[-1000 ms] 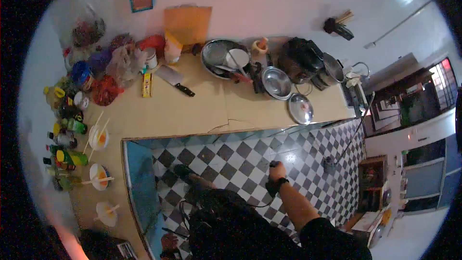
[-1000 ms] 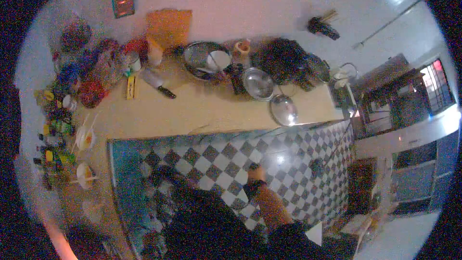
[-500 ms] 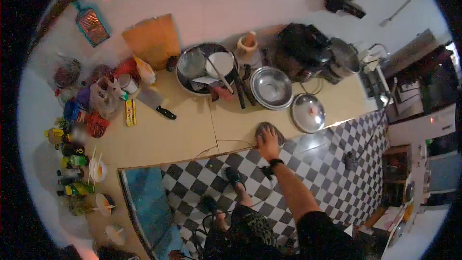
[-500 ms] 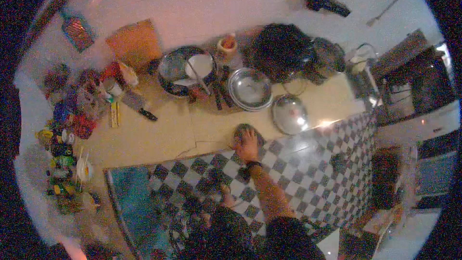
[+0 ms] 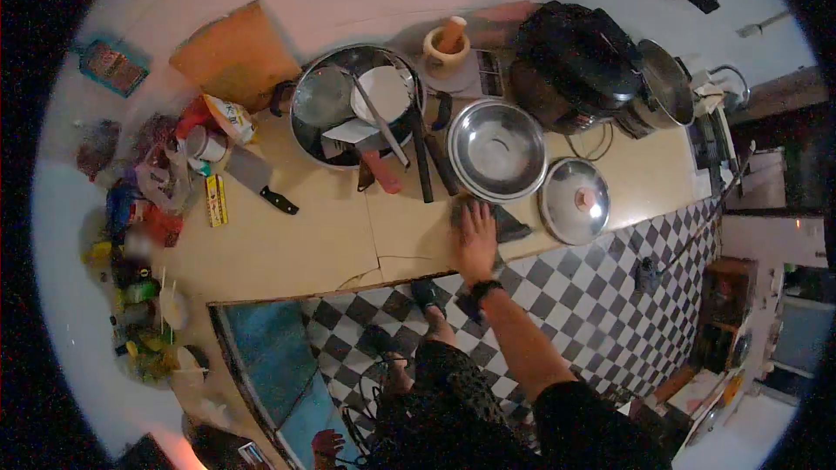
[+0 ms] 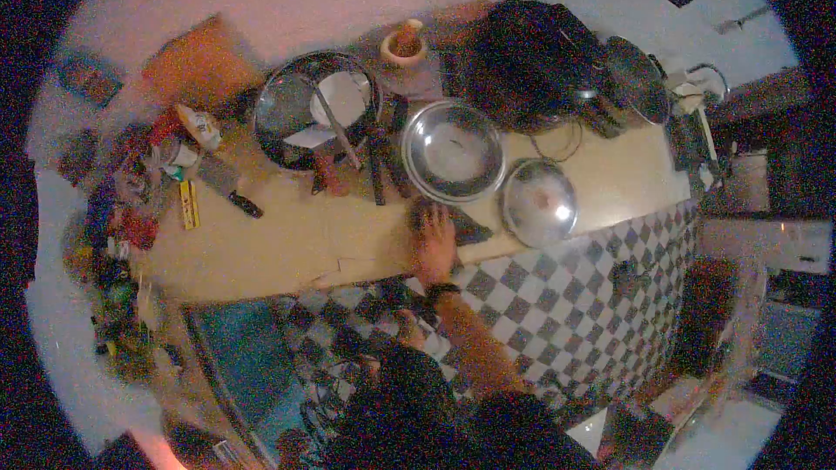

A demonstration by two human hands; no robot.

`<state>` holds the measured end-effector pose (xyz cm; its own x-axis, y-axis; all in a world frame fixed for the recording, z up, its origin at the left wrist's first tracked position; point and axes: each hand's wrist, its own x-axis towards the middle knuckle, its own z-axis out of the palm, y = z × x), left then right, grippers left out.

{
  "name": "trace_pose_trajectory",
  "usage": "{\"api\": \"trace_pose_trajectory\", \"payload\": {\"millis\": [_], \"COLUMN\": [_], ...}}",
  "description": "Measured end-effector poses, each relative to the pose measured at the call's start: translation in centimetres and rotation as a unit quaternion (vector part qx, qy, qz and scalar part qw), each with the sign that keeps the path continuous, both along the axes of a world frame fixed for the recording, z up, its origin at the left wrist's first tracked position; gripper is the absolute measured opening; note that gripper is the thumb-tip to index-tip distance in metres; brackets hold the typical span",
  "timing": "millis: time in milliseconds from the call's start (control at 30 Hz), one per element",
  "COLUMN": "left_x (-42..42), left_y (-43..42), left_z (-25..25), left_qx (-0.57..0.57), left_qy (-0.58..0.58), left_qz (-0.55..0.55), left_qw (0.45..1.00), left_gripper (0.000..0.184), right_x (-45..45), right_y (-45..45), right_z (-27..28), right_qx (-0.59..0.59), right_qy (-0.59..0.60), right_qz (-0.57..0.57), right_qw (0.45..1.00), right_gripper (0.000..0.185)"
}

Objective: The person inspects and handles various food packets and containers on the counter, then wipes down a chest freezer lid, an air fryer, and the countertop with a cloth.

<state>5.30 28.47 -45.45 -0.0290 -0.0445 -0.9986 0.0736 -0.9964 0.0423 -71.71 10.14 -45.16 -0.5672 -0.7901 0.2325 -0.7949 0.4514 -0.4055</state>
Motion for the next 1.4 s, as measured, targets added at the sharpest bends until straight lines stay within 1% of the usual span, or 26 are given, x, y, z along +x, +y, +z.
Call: {"api": "trace_pose_trajectory", "payload": {"millis": [33, 133, 200, 267, 333, 400, 433, 500, 567, 600, 633, 667, 700, 733, 767, 833, 933, 1000, 1100, 1133, 1167, 1200, 1233, 1300, 1367, 1400], "left_x": [-0.5, -2.7, -4.6, -5.8, -7.1, -8.4, -8.9, -10.4, -11.6, -12.2, -12.5, -12.0, -12.2, -11.7, -11.6, -11.5, -11.6, -11.9, -13.2, -13.9, -14.9, -16.2, -17.4, -21.1, -25.1, -27.5], "left_y": [0.3, -0.1, -1.6, -2.5, -3.2, -3.9, -4.5, -5.7, -6.8, -7.2, -7.1, -7.0, -7.1, -7.6, -8.1, -9.0, -10.3, -11.6, -15.1, -16.3, -18.0, -19.7, -21.5, -25.0, -28.0, -29.2], "left_z": [0.2, 1.6, 1.8, 1.7, 1.6, 1.8, 2.2, 2.4, 2.0, 1.7, 1.7, 1.5, 1.4, 1.7, 1.6, 1.9, 2.7, 2.8, 1.4, 0.7, 0.3, 0.2, 0.0, 1.2, 3.0, 4.0], "left_qx": [-0.017, -0.044, -0.056, -0.064, -0.072, -0.083, -0.087, -0.093, -0.1, -0.102, -0.099, -0.101, -0.103, -0.104, -0.105, -0.105, -0.124, -0.143, -0.181, -0.196, -0.215, -0.238, -0.261, -0.311, -0.358, -0.378], "left_qy": [-0.005, -0.01, -0.005, 0.001, 0.004, 0.006, 0.007, 0.013, 0.017, 0.02, 0.023, 0.025, 0.028, 0.032, 0.035, 0.047, 0.052, 0.057, 0.07, 0.072, 0.072, 0.067, 0.061, 0.046, 0.034, 0.032], "left_qz": [-0.016, -0.046, -0.06, -0.076, -0.079, -0.079, -0.087, -0.097, -0.111, -0.117, -0.121, -0.13, -0.141, -0.153, -0.167, -0.197, -0.228, -0.245, -0.287, -0.3, -0.311, -0.321, -0.33, -0.341, -0.346, -0.347], "left_qw": [1.0, 0.998, 0.997, 0.995, 0.994, 0.993, 0.992, 0.991, 0.989, 0.988, 0.987, 0.986, 0.984, 0.982, 0.98, 0.973, 0.964, 0.957, 0.938, 0.931, 0.923, 0.914, 0.905, 0.886, 0.867, 0.858], "left_gripper": [0.051, 0.049, 0.048, 0.047, 0.045, 0.044, 0.043, 0.042, 0.041, 0.04, 0.039, 0.039, 0.038, 0.038, 0.037, 0.036, 0.034, 0.033, 0.031, 0.031, 0.03, 0.03, 0.029, 0.028, 0.027, 0.027], "right_x": [1.0, 4.7, 6.1, 4.3, 0.3, -2.6, -2.9, -3.7, -1.0, 1.6, 3.7, 5.2, 6.8, 8.7, 8.2, 7.7, 6.6, 6.7, 5.6, 4.0, 1.8, 0.6, -1.3, -6.8, -12.7, -14.8], "right_y": [-2.2, -6.8, -4.5, 0.5, 5.5, 7.5, 6.5, 5.3, 1.6, -0.6, -1.5, -3.6, -4.6, -5.2, -6.3, -5.6, -7.8, -5.9, -2.4, 0.6, 3.6, 4.8, 6.7, 10.8, 13.9, 14.4], "right_z": [-0.8, -0.3, 1.3, 1.7, 1.6, 2.3, 1.9, 0.7, -1.0, -0.1, -2.9, 1.1, 3.9, 1.8, 4.7, -0.3, 7.1, 6.5, 6.1, 8.4, 4.8, 12.6, 12.0, 11.1, 11.5, 12.2], "right_qx": [0.0, 0.06, 0.074, 0.056, 0.094, 0.136, 0.129, 0.038, -0.024, 0.106, -0.019, 0.118, 0.146, 0.107, 0.237, 0.227, 0.313, 0.185, 0.316, 0.242, 0.171, 0.28, 0.343, 0.316, 0.252, 0.218], "right_qy": [-0.003, -0.053, -0.013, -0.089, -0.113, -0.095, -0.091, -0.027, -0.051, -0.091, -0.06, -0.132, -0.094, -0.092, -0.073, -0.094, -0.163, -0.082, -0.174, -0.193, -0.166, -0.206, -0.208, -0.134, -0.216, -0.189], "right_qz": [0.003, 0.169, 0.203, 0.307, 0.289, 0.113, 0.112, -0.043, -0.058, -0.027, 0.095, 0.164, 0.232, 0.229, 0.271, 0.27, 0.261, 0.205, 0.197, 0.191, 0.3, 0.156, 0.08, 0.016, -0.117, -0.171], "right_qw": [1.0, 0.982, 0.976, 0.946, 0.946, 0.98, 0.981, 0.998, 0.997, 0.99, 0.993, 0.97, 0.957, 0.963, 0.93, 0.931, 0.898, 0.958, 0.912, 0.932, 0.924, 0.924, 0.913, 0.939, 0.936, 0.942], "right_gripper": [0.053, 0.058, 0.058, 0.062, 0.065, 0.066, 0.066, 0.066, 0.063, 0.061, 0.056, 0.057, 0.061, 0.063, 0.06, 0.061, 0.065, 0.054, 0.035, 0.026, 0.026, 0.028, 0.031, 0.027, 0.038, 0.045]}}
